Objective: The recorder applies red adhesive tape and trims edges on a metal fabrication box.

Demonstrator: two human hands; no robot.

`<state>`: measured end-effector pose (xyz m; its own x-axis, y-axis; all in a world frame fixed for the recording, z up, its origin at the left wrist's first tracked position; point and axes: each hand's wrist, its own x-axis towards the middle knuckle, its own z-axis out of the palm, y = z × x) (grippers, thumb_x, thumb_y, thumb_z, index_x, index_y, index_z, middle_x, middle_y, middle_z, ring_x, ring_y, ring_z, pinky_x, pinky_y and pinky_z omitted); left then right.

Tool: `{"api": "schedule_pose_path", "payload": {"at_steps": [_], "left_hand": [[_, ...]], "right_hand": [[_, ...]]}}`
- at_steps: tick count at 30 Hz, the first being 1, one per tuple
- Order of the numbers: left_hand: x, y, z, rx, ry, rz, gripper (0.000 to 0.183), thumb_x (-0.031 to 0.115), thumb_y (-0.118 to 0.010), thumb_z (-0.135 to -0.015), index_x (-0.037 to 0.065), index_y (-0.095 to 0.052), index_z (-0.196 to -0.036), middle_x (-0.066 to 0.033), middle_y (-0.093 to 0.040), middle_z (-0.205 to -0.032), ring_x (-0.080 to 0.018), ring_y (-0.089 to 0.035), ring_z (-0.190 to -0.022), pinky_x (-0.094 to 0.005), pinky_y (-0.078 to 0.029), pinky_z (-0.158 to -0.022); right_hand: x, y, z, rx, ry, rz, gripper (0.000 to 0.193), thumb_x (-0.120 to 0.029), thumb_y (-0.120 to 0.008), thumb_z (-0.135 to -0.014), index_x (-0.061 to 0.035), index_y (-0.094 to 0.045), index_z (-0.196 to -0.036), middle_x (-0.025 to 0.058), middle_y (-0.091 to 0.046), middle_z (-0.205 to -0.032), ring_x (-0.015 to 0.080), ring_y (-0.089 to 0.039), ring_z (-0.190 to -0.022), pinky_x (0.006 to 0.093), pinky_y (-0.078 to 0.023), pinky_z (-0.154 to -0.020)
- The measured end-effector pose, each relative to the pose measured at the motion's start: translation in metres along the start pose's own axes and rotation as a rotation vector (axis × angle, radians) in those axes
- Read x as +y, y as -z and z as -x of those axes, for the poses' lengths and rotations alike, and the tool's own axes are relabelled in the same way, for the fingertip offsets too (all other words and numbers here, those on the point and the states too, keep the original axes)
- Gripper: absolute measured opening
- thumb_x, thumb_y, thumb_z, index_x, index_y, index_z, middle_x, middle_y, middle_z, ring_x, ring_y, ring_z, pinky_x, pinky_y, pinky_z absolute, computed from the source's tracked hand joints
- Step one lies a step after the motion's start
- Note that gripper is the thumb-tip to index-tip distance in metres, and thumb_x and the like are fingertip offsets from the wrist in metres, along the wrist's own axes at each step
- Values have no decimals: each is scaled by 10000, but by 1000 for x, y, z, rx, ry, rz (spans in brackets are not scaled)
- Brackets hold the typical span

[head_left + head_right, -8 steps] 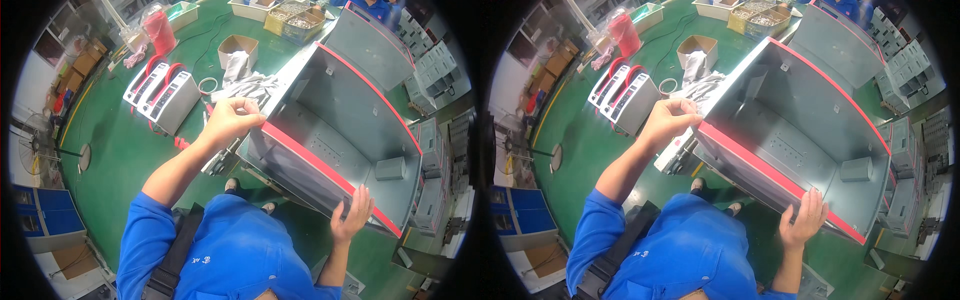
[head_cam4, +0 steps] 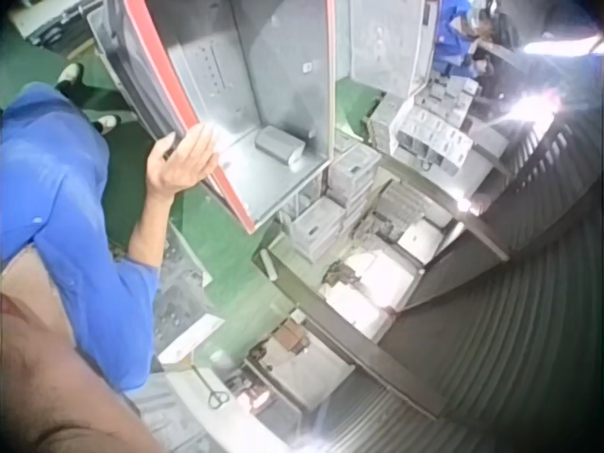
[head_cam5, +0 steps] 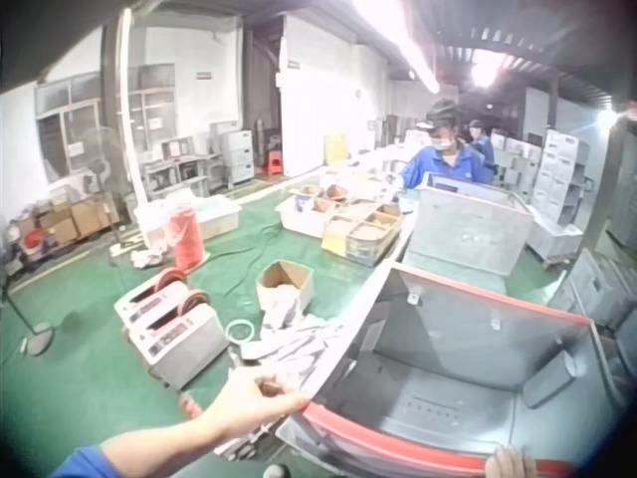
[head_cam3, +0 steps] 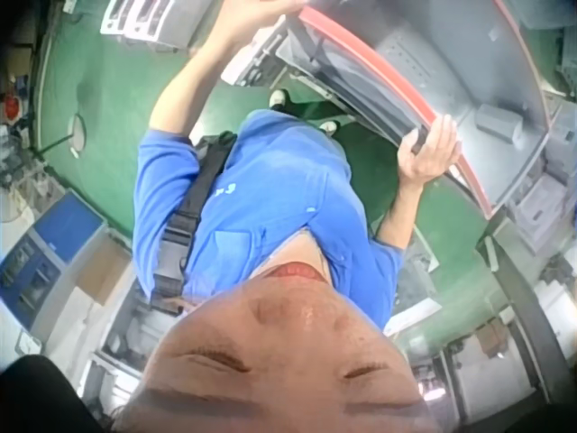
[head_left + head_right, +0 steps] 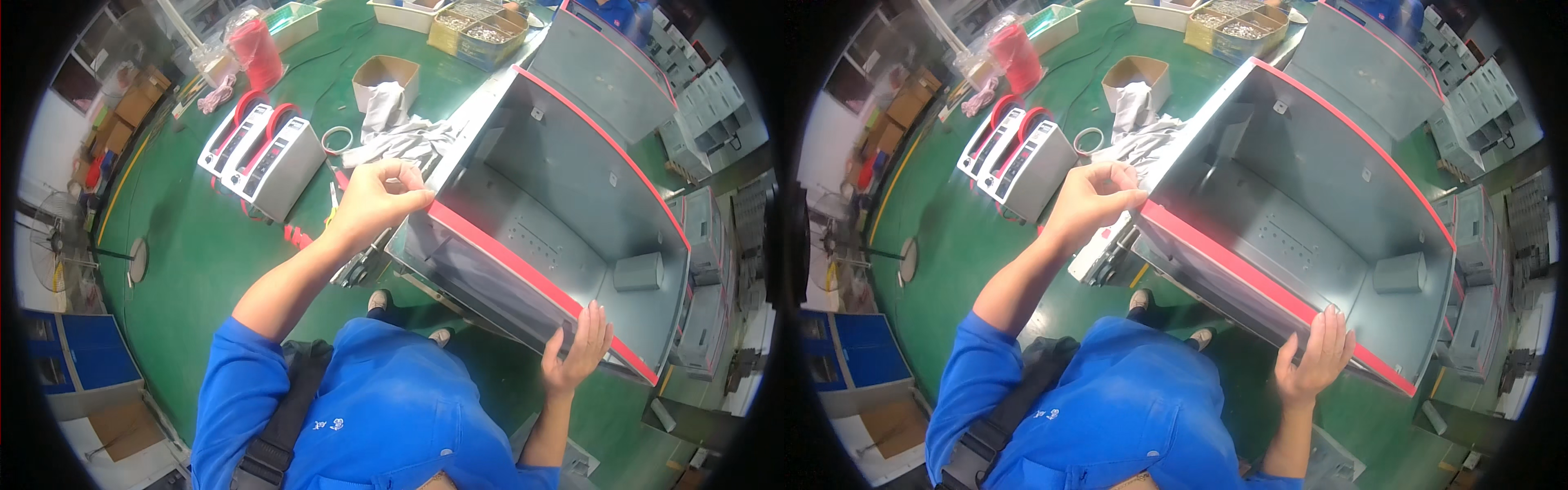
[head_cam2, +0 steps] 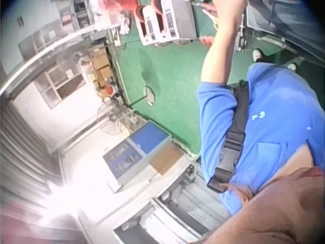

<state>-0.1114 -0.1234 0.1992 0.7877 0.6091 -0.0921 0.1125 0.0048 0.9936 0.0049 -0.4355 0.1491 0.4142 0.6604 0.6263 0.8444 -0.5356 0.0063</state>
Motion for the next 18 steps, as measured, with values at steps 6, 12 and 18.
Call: {"api": "schedule_pose_path", "payload": {"at_steps": [6, 12, 18], "left_hand": [[-14, 4, -4, -45, -30, -35, 138, 71, -657, -740, 7, -558, -811, -28, -556, -855, -39, -510, -635, -169, -380, -470], [-23, 8, -6, -7, -104, 53, 432, 108, -674, -732, 34, -459, -1100, -37, -497, -935, -39, -489, -642, -172, -392, -528], [-53, 26, -19, 7, -72, 142, 275, 94, -585, -816, 13, -506, -1066, -35, -536, -927, -31, -426, -584, -177, -332, -492]], "right_hand": [[-18, -1, -8, -53, -50, 44, 480, -66, -584, -710, 39, -466, -1162, 195, -484, -1214, 348, -423, -1172, 494, -256, -996], [-76, -28, -49, -40, 7, -43, 472, -145, -590, -741, 34, -488, -1165, 186, -491, -1211, 340, -441, -1154, 474, -291, -979], [-150, -61, -99, 5, 90, -176, 429, -156, -573, -761, 36, -511, -1140, 187, -515, -1178, 319, -483, -1114, 428, -352, -954]]}}
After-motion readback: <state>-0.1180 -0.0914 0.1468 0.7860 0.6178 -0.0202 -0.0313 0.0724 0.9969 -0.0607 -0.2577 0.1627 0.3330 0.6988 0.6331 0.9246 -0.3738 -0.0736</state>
